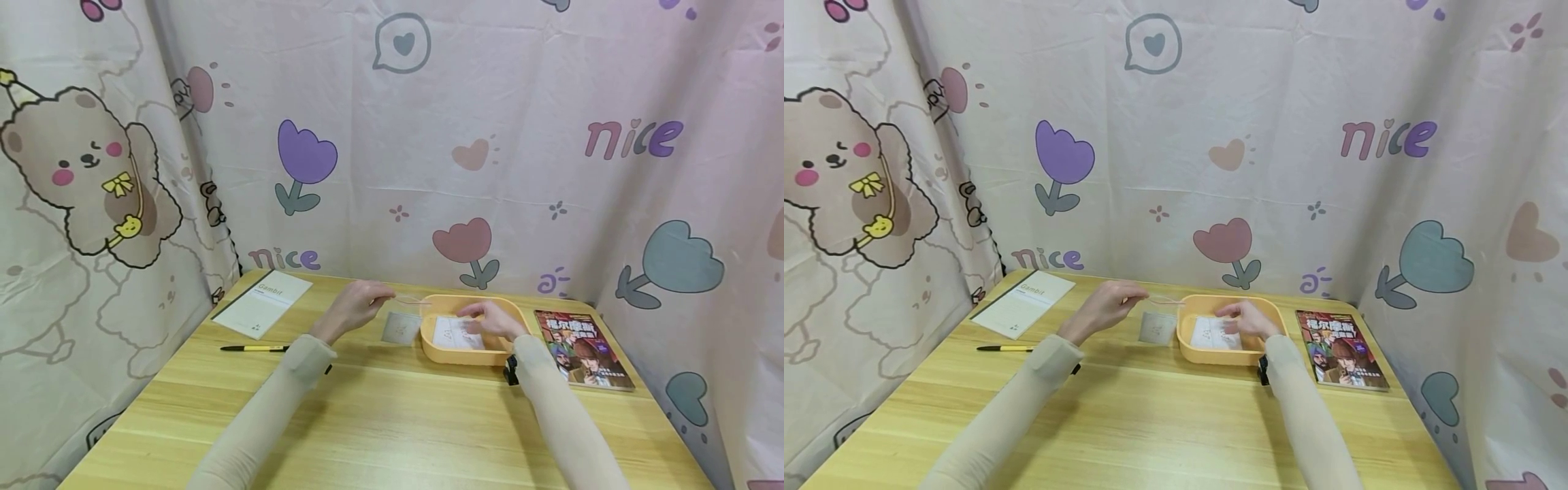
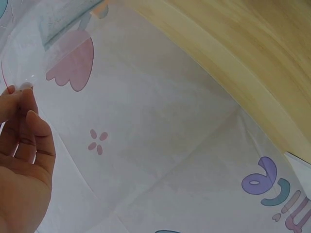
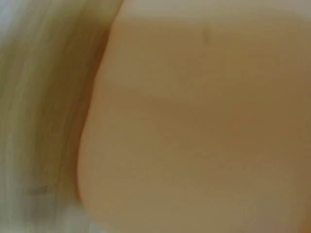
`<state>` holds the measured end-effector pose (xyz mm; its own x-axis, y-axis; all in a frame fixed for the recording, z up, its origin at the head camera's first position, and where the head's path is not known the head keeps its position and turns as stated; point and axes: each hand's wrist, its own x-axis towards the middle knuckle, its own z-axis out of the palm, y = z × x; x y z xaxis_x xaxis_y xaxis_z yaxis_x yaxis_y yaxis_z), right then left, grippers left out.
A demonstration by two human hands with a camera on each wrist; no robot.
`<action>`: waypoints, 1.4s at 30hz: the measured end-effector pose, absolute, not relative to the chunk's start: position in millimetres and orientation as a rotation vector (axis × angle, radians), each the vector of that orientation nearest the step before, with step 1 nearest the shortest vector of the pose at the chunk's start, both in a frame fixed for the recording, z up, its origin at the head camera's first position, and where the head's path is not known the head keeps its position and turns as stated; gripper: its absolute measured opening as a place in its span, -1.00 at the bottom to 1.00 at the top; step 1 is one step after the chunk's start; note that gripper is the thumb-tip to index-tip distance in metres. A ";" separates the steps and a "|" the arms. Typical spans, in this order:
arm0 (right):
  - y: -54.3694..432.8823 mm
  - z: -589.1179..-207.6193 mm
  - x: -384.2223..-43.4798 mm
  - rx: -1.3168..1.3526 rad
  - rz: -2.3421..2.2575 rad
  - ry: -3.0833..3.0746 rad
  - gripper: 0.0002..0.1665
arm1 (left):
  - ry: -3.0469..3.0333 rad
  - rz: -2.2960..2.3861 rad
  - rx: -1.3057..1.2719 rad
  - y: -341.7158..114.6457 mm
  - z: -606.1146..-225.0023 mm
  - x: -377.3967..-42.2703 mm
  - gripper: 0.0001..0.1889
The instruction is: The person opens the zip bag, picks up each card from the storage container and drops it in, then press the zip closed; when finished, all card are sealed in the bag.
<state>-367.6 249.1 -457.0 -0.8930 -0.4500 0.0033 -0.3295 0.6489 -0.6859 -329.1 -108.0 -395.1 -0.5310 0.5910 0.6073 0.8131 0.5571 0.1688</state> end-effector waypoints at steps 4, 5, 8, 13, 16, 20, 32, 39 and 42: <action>251.0 -460.0 -368.2 -0.613 -0.958 2.702 -0.42 | -2.322 -0.605 -1.120 -107.4 -394.2 -327.7 -0.83; 251.3 -460.8 -368.7 -0.605 -0.928 2.707 -0.39 | -2.327 -0.606 -1.116 -107.3 -394.0 -327.4 -0.82; 251.9 -462.8 -369.2 -0.549 -0.901 2.692 -0.31 | -2.333 -0.606 -1.111 -107.1 -393.5 -326.7 -0.82; 252.7 -465.7 -369.7 -0.499 -0.915 2.650 -0.23 | -2.327 -0.604 -1.116 -107.3 -393.6 -326.7 -0.82; 252.7 -467.7 -370.4 -0.516 -0.898 2.658 -0.21 | -2.327 -0.606 -1.118 -107.2 -394.2 -326.9 -0.83; 252.4 -470.4 -371.0 -0.548 -0.866 2.678 -0.22 | -2.323 -0.613 -1.125 -107.1 -394.4 -326.9 -0.83; 250.9 -471.0 -366.4 -0.666 -0.839 2.747 -0.08 | -2.322 -0.605 -1.132 -107.1 -396.0 -327.7 -0.84; 251.9 -469.7 -367.4 -0.653 -0.814 2.727 0.04 | -2.321 -0.595 -1.127 -106.9 -396.3 -327.6 -0.84; 252.8 -469.9 -367.7 -0.657 -0.825 2.721 0.04 | -2.325 -0.594 -1.123 -107.0 -396.1 -327.4 -0.83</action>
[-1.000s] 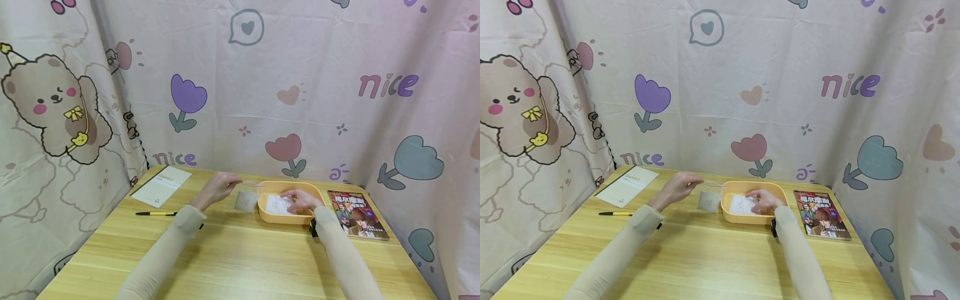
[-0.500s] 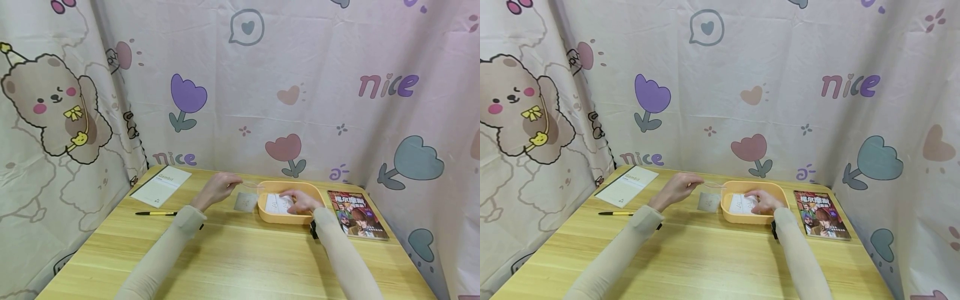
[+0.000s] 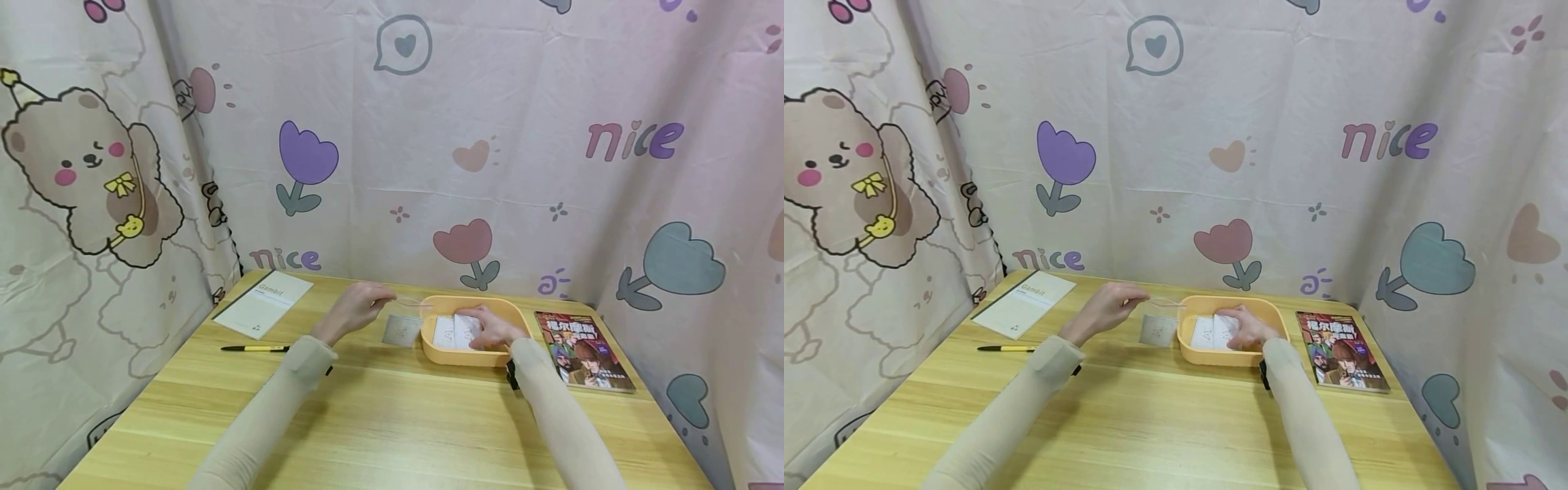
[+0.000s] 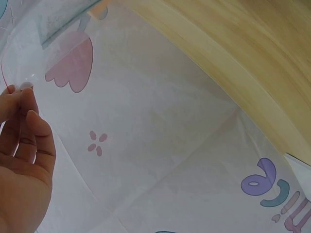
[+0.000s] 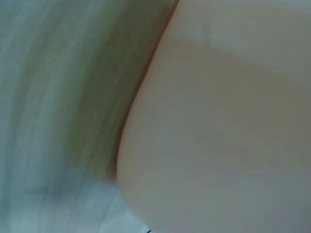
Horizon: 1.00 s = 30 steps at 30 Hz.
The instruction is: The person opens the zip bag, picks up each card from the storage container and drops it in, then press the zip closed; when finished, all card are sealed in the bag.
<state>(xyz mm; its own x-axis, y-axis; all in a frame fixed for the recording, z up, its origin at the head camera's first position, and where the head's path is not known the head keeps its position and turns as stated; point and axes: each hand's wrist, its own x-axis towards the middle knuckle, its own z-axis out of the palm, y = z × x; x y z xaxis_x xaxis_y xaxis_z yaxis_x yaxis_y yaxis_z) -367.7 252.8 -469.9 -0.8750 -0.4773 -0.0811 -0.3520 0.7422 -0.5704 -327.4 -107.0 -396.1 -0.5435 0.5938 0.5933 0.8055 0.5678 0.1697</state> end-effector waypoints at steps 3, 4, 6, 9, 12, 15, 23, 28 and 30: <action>253.5 -470.6 -367.7 -0.656 -0.830 2.724 -0.03 | -2.325 -0.590 -1.123 -106.8 -395.6 -327.1 -0.83; 253.7 -471.0 -367.7 -0.660 -0.822 2.727 -0.04 | -2.324 -0.588 -1.124 -106.7 -395.6 -327.1 -0.83; 254.0 -471.5 -367.6 -0.655 -0.810 2.732 -0.05 | -2.321 -0.589 -1.129 -106.6 -395.6 -327.4 -0.83; 254.0 -471.8 -367.4 -0.646 -0.796 2.734 -0.03 | -2.318 -0.590 -1.137 -106.3 -395.9 -327.9 -0.84; 254.1 -472.0 -368.1 -0.642 -0.806 2.731 -0.02 | -2.319 -0.597 -1.140 -106.4 -396.1 -328.1 -0.84; 254.5 -471.9 -368.3 -0.641 -0.806 2.736 -0.02 | -2.321 -0.604 -1.137 -106.6 -396.2 -328.1 -0.84; 254.9 -471.2 -366.9 -0.678 -0.788 2.756 -0.03 | -2.328 -0.612 -1.133 -106.7 -396.4 -328.4 -0.83; 254.8 -470.3 -366.9 -0.700 -0.845 2.753 -0.03 | -2.323 -0.614 -1.132 -106.9 -396.6 -328.4 -0.83; 255.1 -471.0 -367.3 -0.704 -0.892 2.753 -0.05 | -2.321 -0.611 -1.132 -106.8 -396.6 -328.2 -0.83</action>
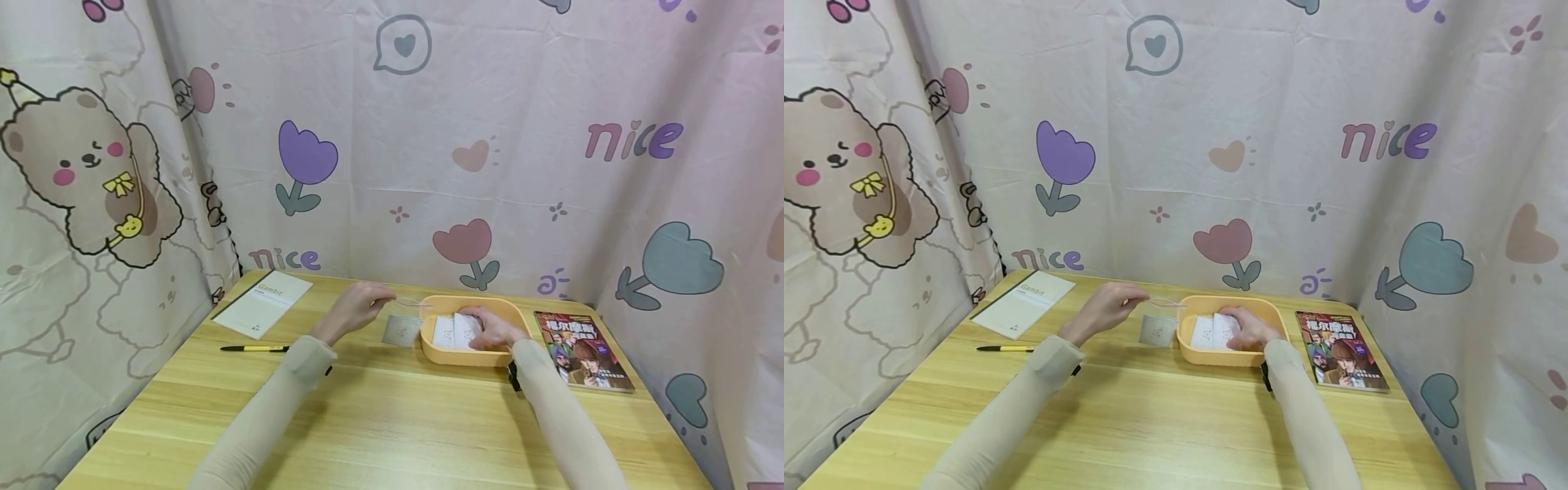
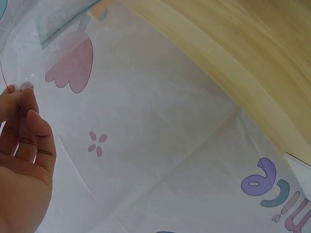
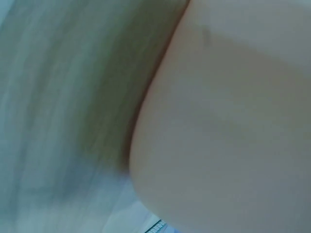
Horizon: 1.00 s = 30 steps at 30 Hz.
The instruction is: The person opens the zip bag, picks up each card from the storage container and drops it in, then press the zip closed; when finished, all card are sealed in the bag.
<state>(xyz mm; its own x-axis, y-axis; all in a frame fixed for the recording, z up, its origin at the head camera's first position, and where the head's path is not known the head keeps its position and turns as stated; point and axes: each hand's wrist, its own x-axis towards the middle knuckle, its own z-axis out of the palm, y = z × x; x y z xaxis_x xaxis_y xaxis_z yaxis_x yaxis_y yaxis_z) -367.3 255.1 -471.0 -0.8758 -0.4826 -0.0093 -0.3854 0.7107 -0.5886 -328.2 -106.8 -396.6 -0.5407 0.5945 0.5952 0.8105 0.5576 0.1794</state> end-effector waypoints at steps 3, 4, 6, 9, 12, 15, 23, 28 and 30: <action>256.1 -473.6 -369.1 -0.690 -0.988 2.767 -0.15 | -2.322 -0.612 -1.133 -106.8 -396.1 -327.8 -0.83; 256.6 -474.2 -369.5 -0.673 -1.037 2.769 -0.20 | -2.323 -0.613 -1.133 -106.8 -396.1 -327.9 -0.83; 257.4 -474.5 -370.4 -0.626 -1.149 2.762 -0.32 | -2.323 -0.620 -1.136 -106.9 -395.9 -328.1 -0.83; 258.4 -472.7 -371.3 -0.548 -1.304 2.730 -0.48 | -2.322 -0.625 -1.138 -107.0 -396.0 -328.6 -0.83; 258.8 -469.5 -371.6 -0.440 -1.403 2.699 -0.52 | -2.317 -0.623 -1.138 -107.0 -396.1 -328.8 -0.83; 258.9 -466.6 -371.8 -0.306 -1.490 2.679 -0.51 | -2.311 -0.624 -1.140 -107.1 -396.2 -328.7 -0.83; 256.3 -451.9 -366.6 -0.282 -1.683 2.595 -0.60 | -2.340 -0.623 -1.127 -108.0 -396.3 -328.1 -0.82; 256.5 -454.1 -371.4 -0.271 -1.713 2.589 -0.58 | -2.316 -0.610 -1.136 -108.6 -396.1 -328.7 -0.83; 254.1 -452.4 -371.2 -0.270 -1.718 2.595 -0.59 | -2.314 -0.611 -1.137 -108.6 -396.0 -329.0 -0.83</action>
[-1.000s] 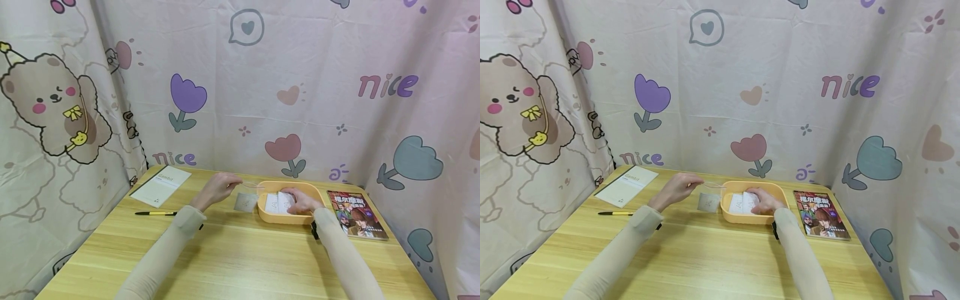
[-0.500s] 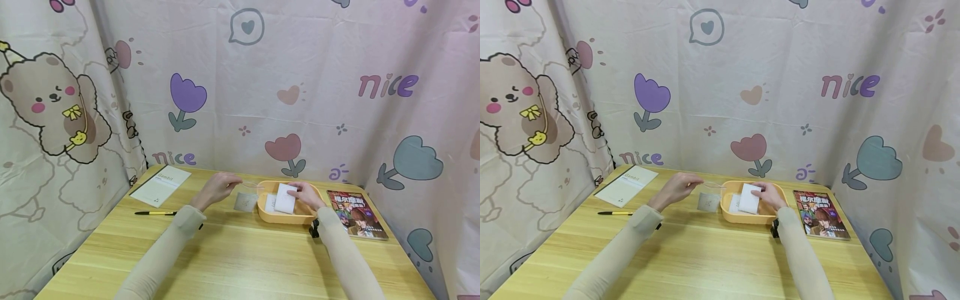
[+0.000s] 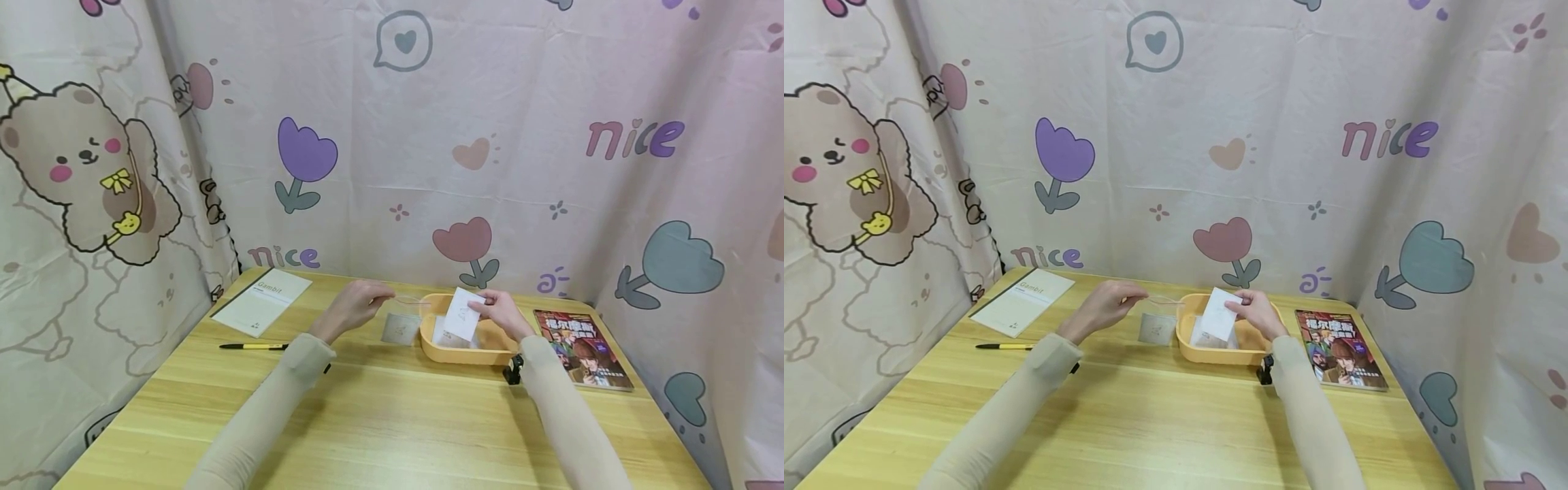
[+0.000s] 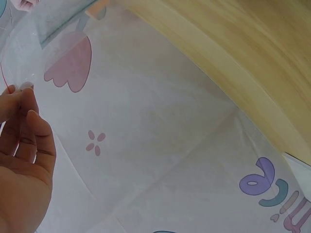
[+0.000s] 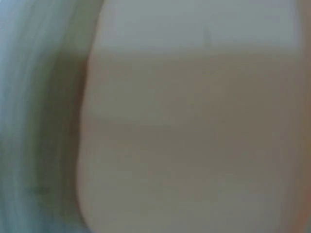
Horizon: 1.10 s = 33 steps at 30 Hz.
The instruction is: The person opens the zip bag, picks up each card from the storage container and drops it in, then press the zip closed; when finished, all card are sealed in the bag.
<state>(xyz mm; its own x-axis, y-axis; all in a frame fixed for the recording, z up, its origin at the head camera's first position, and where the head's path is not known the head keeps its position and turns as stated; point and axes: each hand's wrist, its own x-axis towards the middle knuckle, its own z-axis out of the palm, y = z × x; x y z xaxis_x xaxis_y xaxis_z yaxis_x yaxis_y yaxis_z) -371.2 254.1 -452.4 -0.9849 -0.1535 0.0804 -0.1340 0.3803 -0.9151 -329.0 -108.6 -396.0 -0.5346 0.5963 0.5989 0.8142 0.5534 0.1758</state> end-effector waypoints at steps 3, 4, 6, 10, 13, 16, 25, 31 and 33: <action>251.1 -447.3 -368.8 -0.293 -1.765 2.577 -0.62 | -2.313 -0.608 -1.138 -107.8 -395.6 -329.4 -0.83; 249.7 -445.4 -367.8 -0.299 -1.787 2.569 -0.62 | -2.313 -0.606 -1.137 -107.5 -395.5 -329.4 -0.83; 247.5 -441.1 -365.9 -0.303 -1.838 2.541 -0.63 | -2.311 -0.601 -1.139 -107.1 -396.0 -330.0 -0.82; 244.2 -433.6 -362.2 -0.318 -1.895 2.498 -0.58 | -2.307 -0.607 -1.147 -106.6 -397.2 -331.3 -0.82; 241.8 -429.5 -360.3 -0.351 -1.912 2.471 -0.53 | -2.308 -0.624 -1.146 -107.5 -397.8 -331.7 -0.82; 238.1 -426.3 -359.2 -0.378 -1.947 2.442 -0.53 | -2.308 -0.640 -1.143 -108.4 -398.6 -332.0 -0.82; 222.7 -412.0 -352.1 -0.506 -1.995 2.406 -0.53 | -2.307 -0.655 -1.131 -111.2 -402.6 -332.8 -0.82; 216.7 -403.9 -348.5 -0.580 -2.108 2.276 -0.51 | -2.298 -0.652 -1.134 -111.4 -402.7 -332.5 -0.83; 215.5 -402.0 -346.7 -0.592 -2.131 2.252 -0.50 | -2.299 -0.643 -1.134 -111.0 -402.6 -332.6 -0.82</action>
<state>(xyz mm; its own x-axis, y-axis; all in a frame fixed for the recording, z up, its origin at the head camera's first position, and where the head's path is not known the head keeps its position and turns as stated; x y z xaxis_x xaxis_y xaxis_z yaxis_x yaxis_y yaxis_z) -346.7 215.5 -402.0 -0.9295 -0.2578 0.2638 -0.2776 0.0181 -0.9605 -332.6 -111.0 -402.6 -0.5320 0.5848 0.6123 0.8176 0.5428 0.1920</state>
